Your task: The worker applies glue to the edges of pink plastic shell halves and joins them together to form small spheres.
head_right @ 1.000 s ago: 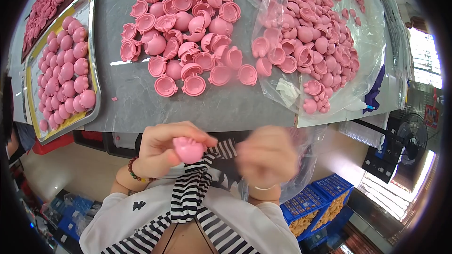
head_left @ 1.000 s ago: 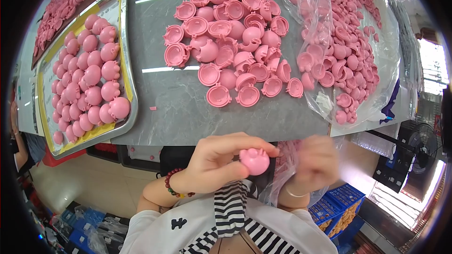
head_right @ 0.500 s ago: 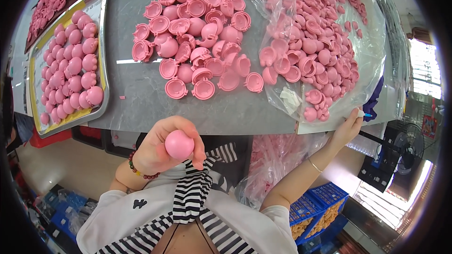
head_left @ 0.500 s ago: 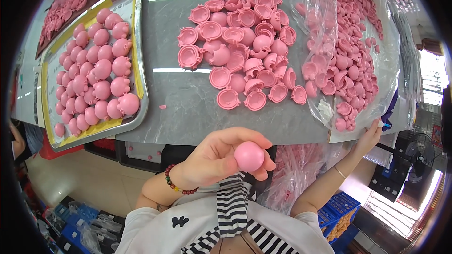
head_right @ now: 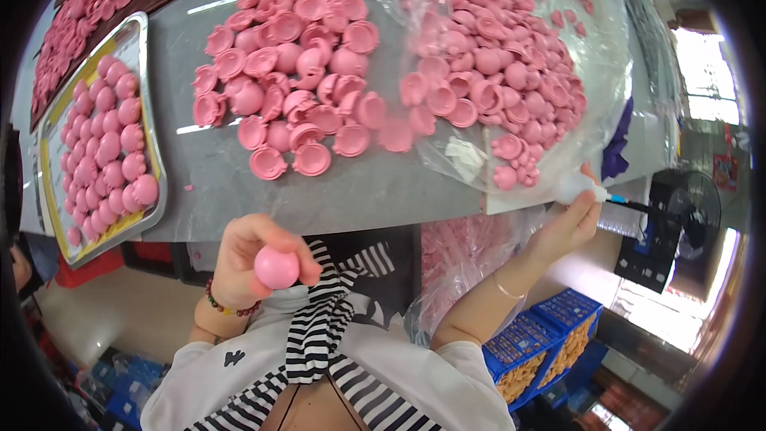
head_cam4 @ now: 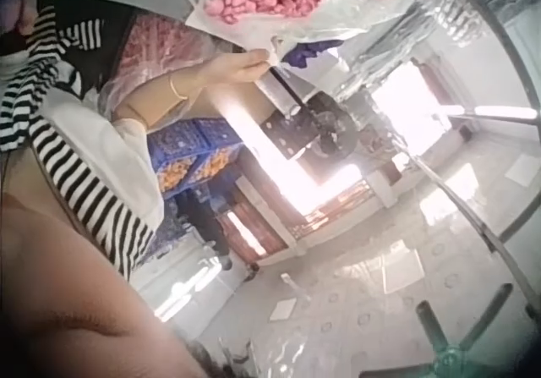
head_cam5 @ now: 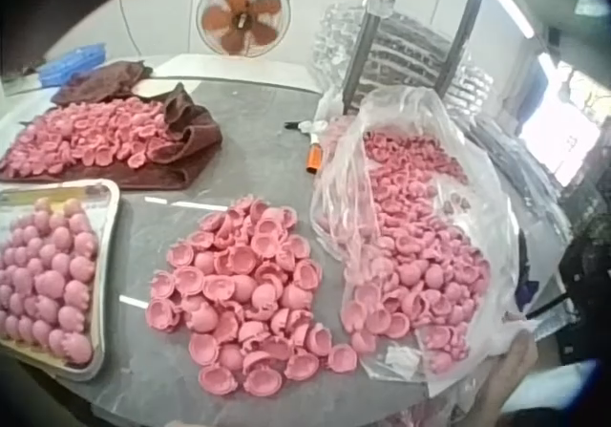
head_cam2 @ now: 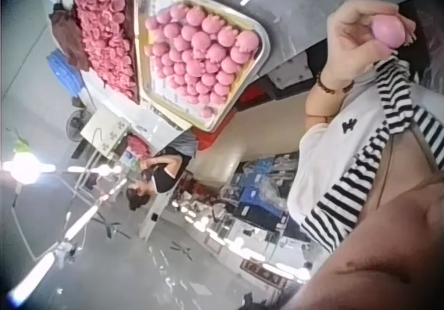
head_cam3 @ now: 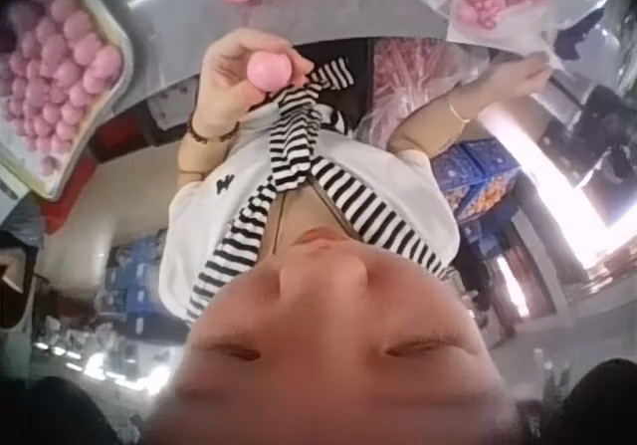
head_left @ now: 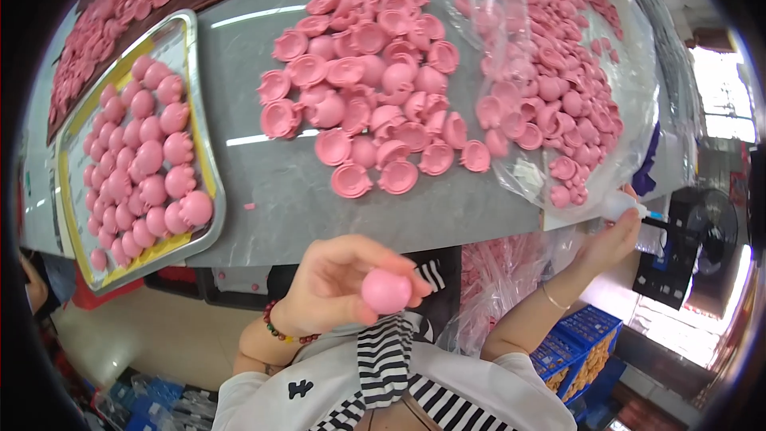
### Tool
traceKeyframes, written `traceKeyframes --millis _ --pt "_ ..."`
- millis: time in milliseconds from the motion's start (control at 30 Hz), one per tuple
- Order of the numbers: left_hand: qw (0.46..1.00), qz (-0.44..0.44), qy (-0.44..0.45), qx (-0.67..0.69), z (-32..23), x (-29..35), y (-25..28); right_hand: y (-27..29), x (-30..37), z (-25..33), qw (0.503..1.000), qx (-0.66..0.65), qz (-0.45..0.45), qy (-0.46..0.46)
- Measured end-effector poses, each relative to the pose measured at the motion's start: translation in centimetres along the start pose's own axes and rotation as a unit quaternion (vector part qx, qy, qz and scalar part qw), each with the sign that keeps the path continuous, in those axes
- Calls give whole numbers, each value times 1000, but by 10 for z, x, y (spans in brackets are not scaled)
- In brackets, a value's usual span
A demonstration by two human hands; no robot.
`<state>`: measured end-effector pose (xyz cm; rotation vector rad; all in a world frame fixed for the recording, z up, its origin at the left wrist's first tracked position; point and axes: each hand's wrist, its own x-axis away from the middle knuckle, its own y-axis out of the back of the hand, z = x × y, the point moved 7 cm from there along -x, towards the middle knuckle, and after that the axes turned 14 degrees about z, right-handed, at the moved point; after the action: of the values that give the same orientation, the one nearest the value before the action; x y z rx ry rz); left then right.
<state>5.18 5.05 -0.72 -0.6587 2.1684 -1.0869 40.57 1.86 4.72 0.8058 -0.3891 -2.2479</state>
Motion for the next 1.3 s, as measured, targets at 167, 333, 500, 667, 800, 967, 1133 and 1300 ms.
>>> traceKeyframes --millis 167,333,500,667,800,967,1133,1300 --pt "1000 -20 5 0 5 8 2 34 -48 -55 992 123 -6 -37" --pt "1000 -15 5 -11 8 6 0 31 -56 -85 986 160 6 -40" --pt "999 -11 -2 -31 4 5 0 13 20 -15 985 94 -58 133" --pt "999 -14 1 -34 5 2 -1 -73 64 65 929 192 205 242" --pt "999 -12 6 -43 10 -3 -3 -86 57 73 929 240 206 193" --pt "997 -23 18 -70 10 -2 -4 -102 47 86 929 220 200 218" --pt "995 -25 10 -95 8 -4 -5 -92 44 79 950 180 131 219" --pt "995 -4 14 -102 10 -3 -6 -90 44 59 974 164 131 87"
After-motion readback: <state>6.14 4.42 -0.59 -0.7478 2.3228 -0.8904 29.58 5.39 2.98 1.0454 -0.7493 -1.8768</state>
